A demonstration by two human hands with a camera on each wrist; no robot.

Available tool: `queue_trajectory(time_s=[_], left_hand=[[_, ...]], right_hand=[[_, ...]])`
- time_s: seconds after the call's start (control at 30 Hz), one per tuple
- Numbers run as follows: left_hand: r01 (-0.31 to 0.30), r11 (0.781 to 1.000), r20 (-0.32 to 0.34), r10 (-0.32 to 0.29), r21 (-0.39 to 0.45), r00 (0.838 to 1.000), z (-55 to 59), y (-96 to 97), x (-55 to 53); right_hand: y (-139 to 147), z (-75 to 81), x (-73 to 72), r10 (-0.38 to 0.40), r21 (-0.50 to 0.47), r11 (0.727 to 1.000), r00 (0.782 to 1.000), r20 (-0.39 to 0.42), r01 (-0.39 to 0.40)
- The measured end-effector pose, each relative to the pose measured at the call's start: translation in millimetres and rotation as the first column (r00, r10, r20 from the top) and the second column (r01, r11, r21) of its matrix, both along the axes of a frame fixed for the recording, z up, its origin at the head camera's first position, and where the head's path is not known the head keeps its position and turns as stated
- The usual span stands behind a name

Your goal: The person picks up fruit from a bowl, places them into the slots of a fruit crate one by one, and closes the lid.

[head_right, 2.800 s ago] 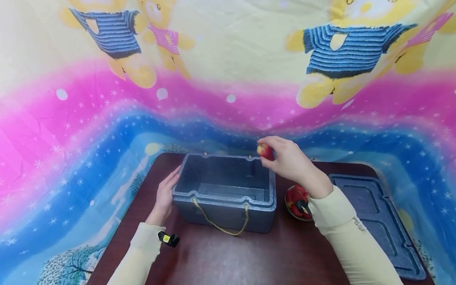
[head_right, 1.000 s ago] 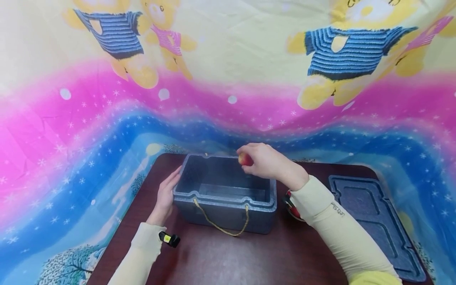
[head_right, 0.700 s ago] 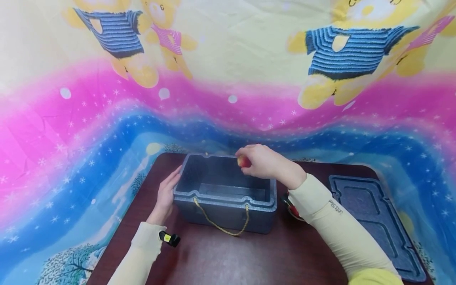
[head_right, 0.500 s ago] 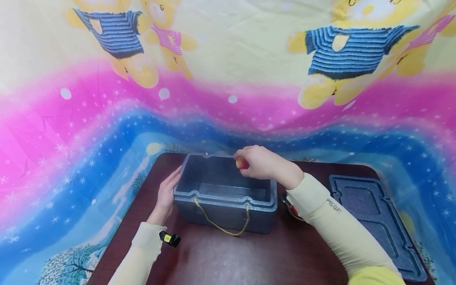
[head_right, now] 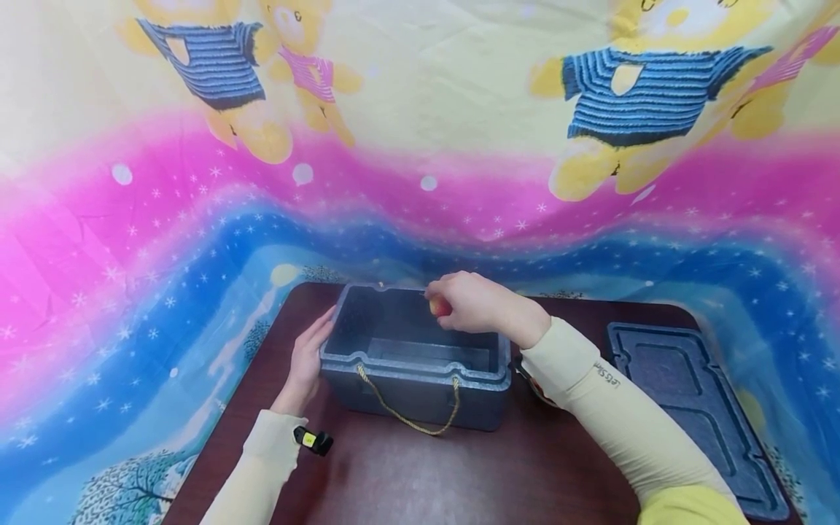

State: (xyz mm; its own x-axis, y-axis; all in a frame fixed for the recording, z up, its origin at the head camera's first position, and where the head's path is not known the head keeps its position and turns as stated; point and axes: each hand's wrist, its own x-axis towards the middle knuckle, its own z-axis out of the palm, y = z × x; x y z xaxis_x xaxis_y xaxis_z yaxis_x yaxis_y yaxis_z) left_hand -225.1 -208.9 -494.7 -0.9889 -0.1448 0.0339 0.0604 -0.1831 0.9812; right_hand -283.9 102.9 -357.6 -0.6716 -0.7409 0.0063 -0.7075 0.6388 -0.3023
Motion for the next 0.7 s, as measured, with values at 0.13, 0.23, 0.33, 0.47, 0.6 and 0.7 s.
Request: queue_trajectory(time_s=[0.13,0.23,0.33,0.47,0.6,0.7], left_hand=[[0.0,1.0,0.003,0.0,-0.001,1.0,-0.6,0.4,-0.2],[-0.002,1.0,-0.001,0.002,-0.017,1.0,-0.6,0.6,-0.1],[-0.005,1.0,0.002,0.005,-0.017,1.0,-0.3,0.7,0.0],[-0.011,1.0,0.005,0.011,-0.029,1.0,-0.1,1.0,0.1],[-0.015,0.999,0.007,0.015,-0.039,1.0,-0.1,1.1,0.0],[-0.016,1.0,0.01,0.016,-0.014,1.0,0.6,1.6,0.1]], right_hand=[[-0.5,0.5,0.6,0.004,0.005,1.0,1.0,-0.003,-0.004],[-0.5,1.3,0.9,0.005,0.019,1.0,1.0,-0.003,-0.005],[0.0,1.7,1.7,-0.004,0.035,0.999,1.0,0.014,0.004],[1.7,1.5,2.9,-0.019,0.049,0.999,0.999,0.032,0.018],[4.9,0.3,2.0,-0.022,0.045,0.999,0.999,0.032,0.02],[8.5,0.3,2.0,-0.029,0.031,0.999,0.999,0.032,0.028]])
